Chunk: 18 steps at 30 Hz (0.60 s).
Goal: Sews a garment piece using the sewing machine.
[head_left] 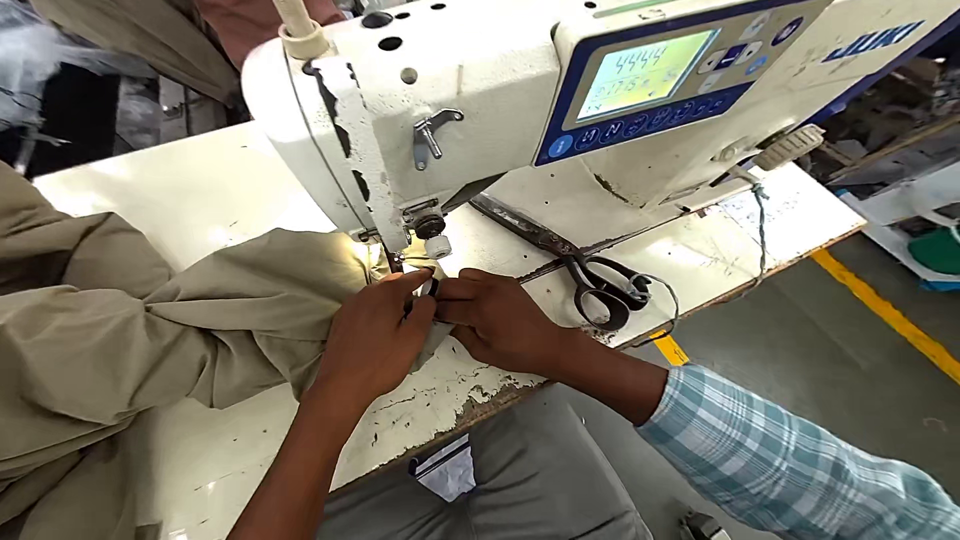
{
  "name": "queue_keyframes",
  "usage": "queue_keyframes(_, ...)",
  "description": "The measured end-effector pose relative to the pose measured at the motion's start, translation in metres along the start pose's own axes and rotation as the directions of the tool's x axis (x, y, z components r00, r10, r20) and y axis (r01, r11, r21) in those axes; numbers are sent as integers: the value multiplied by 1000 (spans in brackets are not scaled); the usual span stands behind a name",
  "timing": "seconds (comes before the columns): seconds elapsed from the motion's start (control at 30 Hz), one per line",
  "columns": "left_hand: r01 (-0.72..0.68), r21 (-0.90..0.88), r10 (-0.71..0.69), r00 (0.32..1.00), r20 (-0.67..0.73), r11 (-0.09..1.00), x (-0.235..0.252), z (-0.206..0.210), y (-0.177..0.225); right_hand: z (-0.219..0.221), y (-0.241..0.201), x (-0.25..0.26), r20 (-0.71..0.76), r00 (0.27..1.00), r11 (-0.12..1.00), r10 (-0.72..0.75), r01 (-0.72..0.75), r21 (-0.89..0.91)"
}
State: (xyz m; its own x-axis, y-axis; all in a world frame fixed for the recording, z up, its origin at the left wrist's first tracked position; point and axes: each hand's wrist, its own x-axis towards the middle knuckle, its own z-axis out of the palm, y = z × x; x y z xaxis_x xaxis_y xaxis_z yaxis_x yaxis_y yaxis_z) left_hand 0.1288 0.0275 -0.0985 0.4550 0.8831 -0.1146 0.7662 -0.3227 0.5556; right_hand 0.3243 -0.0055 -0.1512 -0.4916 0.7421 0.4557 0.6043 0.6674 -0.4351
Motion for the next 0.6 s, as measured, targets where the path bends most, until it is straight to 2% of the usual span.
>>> queue_keyframes(0.13,5,59,-6,1000,12,998,1,-1,5,3,-11,4,-22,995,993,94,-92,78)
queue_keyframes(0.33,-47,151,48,999,1,987,5,5,3,7,-10,-3,-56,991,980,124,-113,166)
queue_keyframes(0.43,-137,162,160,978,-137,977,-9,10,-4,6,-11,-5,-58,986,979,155,-145,145)
queue_keyframes(0.5,-142,125,169,953,-251,982,-24,9,-10,7,-11,-5,-64,984,978,165,-155,138)
queue_keyframes(0.6,-153,66,165,953,-253,986,-30,5,-14,8,-11,-6,-71,984,978,165,-154,140)
